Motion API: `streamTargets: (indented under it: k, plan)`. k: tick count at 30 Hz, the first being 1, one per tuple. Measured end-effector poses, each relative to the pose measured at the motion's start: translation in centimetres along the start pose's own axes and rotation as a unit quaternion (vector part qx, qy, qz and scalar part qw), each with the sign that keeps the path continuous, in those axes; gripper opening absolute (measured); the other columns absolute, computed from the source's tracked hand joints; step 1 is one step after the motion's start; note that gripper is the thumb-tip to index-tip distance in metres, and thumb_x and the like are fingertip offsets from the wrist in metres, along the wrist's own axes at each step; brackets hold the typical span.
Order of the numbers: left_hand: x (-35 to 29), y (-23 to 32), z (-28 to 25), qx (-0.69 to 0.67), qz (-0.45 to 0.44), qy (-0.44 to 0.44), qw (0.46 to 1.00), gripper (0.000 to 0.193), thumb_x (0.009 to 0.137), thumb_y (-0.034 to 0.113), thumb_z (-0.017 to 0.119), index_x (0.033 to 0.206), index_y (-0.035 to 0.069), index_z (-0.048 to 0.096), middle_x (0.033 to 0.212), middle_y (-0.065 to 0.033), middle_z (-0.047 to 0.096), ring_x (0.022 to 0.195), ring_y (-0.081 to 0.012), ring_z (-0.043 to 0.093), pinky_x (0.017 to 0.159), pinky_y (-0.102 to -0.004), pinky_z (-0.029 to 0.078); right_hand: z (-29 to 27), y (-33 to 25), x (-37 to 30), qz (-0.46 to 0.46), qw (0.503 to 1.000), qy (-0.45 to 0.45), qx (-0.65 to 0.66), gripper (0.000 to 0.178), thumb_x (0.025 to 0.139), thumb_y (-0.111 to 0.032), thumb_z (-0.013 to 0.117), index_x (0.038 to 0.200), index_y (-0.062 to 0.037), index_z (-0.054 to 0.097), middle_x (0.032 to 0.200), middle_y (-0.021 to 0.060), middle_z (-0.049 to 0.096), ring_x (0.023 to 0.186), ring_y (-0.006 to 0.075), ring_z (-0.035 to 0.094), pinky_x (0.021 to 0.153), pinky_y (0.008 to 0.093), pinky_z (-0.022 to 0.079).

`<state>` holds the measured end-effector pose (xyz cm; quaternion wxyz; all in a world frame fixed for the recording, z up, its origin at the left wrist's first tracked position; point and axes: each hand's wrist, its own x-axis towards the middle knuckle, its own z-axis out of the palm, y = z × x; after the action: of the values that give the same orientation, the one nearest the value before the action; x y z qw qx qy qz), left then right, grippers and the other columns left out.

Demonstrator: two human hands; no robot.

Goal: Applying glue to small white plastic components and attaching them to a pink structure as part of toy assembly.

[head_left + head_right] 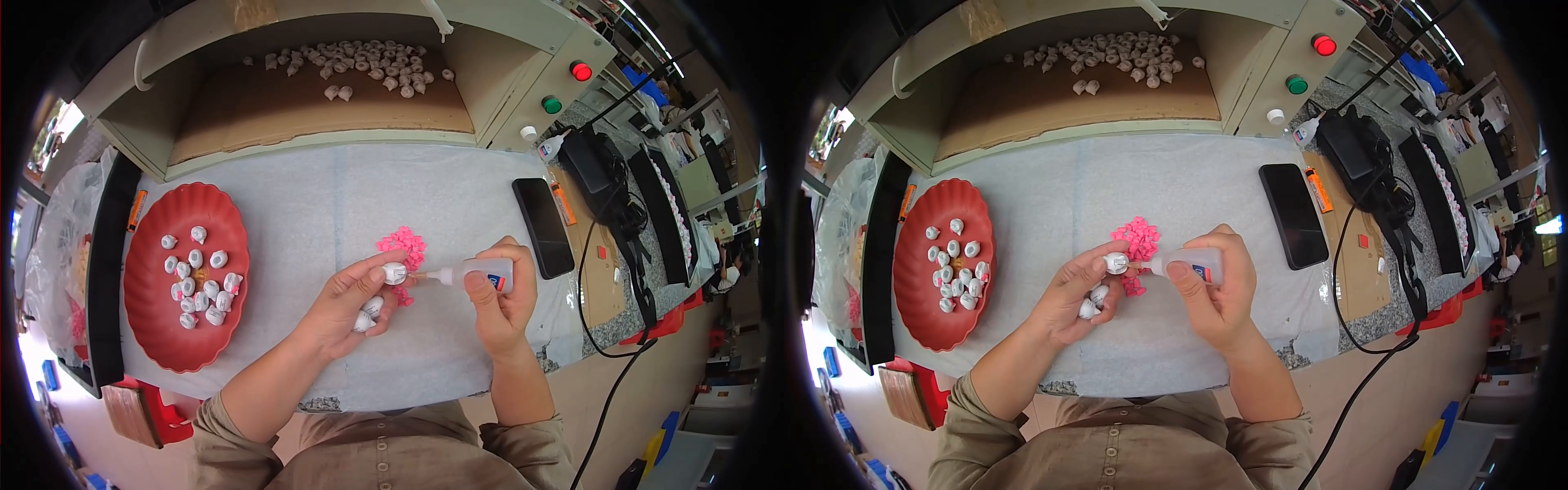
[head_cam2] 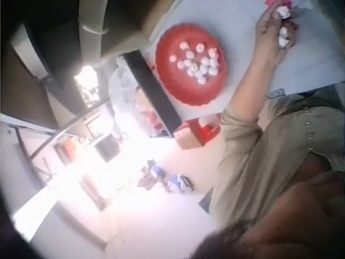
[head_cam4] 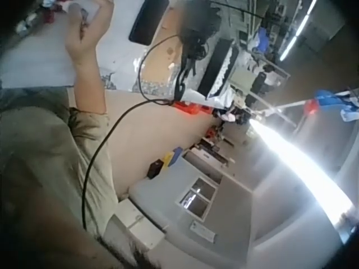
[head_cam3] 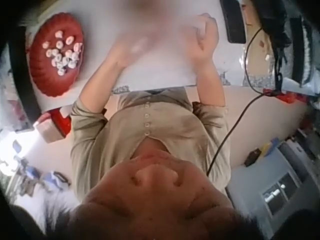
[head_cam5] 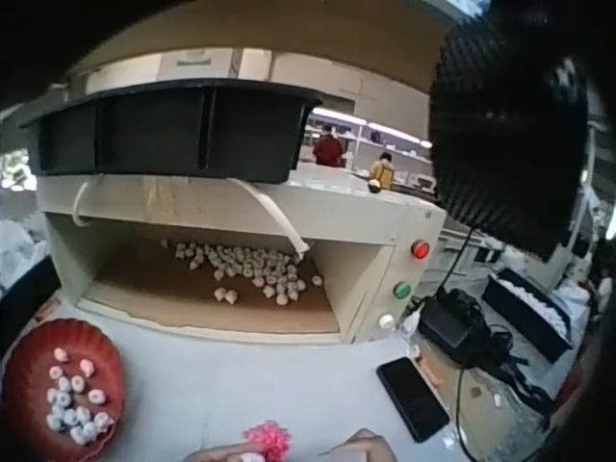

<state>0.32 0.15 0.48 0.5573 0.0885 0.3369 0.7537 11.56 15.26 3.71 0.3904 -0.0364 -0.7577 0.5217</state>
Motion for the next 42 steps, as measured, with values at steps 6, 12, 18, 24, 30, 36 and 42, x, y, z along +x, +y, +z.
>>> streamTargets:
  k: [6,12,18,24,30,36,42]
  plan:
    - [0.1,-0.1,-0.3,-0.007,0.008,-0.008,1.000,0.032,0.088,0.022,0.046,0.116,0.007,0.049,0.096,-0.0105,0.056,0.055,-0.0097,0.045,0.040,-0.0209,0.034,-0.2,0.2,0.1,-0.008,1.000,0.001,-0.015,0.018,0.078,-0.008,0.059,0.089,-0.0006,0.046,0.070,0.0034,0.041,0.056,0.0071,0.037,0.048,0.0198,0.028]
    - [0.1,-0.1,-0.4,-0.014,0.003,-0.010,1.000,0.032,0.088,0.022,0.046,0.116,0.007,0.049,0.097,-0.0106,0.056,0.056,-0.0099,0.046,0.040,-0.0208,0.034,-0.2,0.0,0.1,-0.006,1.000,0.004,-0.020,0.018,0.078,-0.008,0.059,0.089,-0.0006,0.046,0.070,0.0036,0.041,0.056,0.0074,0.037,0.048,0.0200,0.029]
    - [0.1,-0.2,-0.4,-0.011,0.003,-0.012,1.000,0.031,0.089,0.022,0.045,0.116,0.007,0.049,0.097,-0.0107,0.056,0.057,-0.0101,0.046,0.040,-0.0207,0.035,-0.2,0.0,0.2,-0.022,0.999,0.008,-0.032,0.018,0.078,-0.007,0.059,0.089,-0.0004,0.046,0.069,0.0040,0.042,0.056,0.0075,0.038,0.048,0.0201,0.029]
    - [0.0,-0.2,-0.6,-0.019,0.003,-0.008,1.000,0.032,0.089,0.022,0.045,0.116,0.007,0.049,0.097,-0.0109,0.056,0.056,-0.0103,0.047,0.040,-0.0210,0.035,-0.1,-0.1,-0.1,0.060,0.995,0.041,0.069,0.019,0.079,-0.006,0.058,0.090,-0.0017,0.044,0.070,0.0039,0.043,0.054,0.0079,0.041,0.046,0.0208,0.033]
    - [-0.1,0.9,-0.1,-0.056,0.035,0.048,0.997,0.035,0.087,0.024,0.048,0.117,0.006,0.046,0.098,-0.0133,0.057,0.055,-0.0102,0.047,0.039,-0.0211,0.036,-0.6,0.5,1.7,0.312,0.873,0.101,0.360,0.023,0.076,0.000,0.059,0.091,-0.0048,0.043,0.082,0.0090,0.056,0.073,0.0190,0.059,0.068,0.0308,0.051]
    - [0.2,1.6,-0.6,-0.085,0.074,0.067,0.991,0.031,0.088,0.021,0.047,0.112,0.002,0.045,0.100,-0.0171,0.054,0.057,-0.0106,0.046,0.039,-0.0207,0.036,-0.8,2.2,1.5,0.357,0.912,0.000,0.202,0.028,0.073,-0.007,0.062,0.096,-0.0013,0.047,0.078,0.0066,0.057,0.073,0.0149,0.057,0.064,0.0255,0.045]
    - [0.4,2.0,-1.5,-0.099,0.094,0.087,0.987,0.030,0.088,0.021,0.047,0.111,0.002,0.045,0.099,-0.0162,0.053,0.058,-0.0109,0.046,0.039,-0.0208,0.035,1.1,1.7,-0.3,0.330,0.920,-0.191,-0.089,0.013,0.068,-0.010,0.068,0.074,0.0002,0.063,0.073,0.0043,0.061,0.071,0.0088,0.056,0.063,0.0226,0.042]
